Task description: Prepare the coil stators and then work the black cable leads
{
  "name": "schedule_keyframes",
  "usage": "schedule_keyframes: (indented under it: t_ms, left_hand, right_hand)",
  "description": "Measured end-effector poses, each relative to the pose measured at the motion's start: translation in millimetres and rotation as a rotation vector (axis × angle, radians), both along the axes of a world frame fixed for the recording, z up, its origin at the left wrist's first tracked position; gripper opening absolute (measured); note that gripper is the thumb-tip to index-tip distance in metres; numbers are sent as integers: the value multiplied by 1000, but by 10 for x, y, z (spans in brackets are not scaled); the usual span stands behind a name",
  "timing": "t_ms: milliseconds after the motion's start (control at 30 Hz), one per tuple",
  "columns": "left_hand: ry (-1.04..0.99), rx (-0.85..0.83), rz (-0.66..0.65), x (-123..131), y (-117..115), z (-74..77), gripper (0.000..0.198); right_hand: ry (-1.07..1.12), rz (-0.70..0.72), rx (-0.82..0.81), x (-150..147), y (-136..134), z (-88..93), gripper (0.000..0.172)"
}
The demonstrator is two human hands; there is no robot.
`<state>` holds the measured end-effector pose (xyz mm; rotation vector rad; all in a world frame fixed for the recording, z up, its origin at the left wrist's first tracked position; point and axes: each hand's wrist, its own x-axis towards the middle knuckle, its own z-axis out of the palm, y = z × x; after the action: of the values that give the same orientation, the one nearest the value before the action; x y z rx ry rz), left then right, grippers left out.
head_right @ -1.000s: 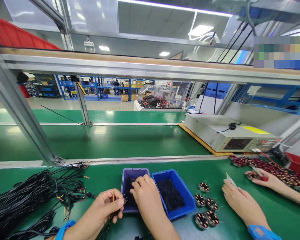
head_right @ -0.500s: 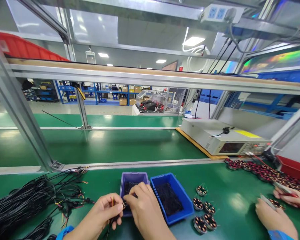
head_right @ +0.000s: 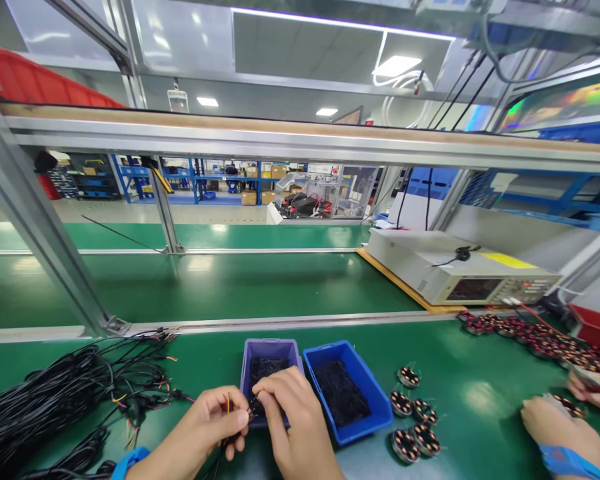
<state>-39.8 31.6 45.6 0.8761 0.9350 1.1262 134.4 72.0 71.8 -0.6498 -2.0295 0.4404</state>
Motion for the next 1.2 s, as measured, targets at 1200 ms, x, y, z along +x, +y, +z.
schedule_keyframes:
  t_ms: [1200]
  left_hand:
    - [551, 500, -340, -27, -62, -104, 71]
  right_hand:
    - [-791, -235, -93, 66, 352, -15, 6]
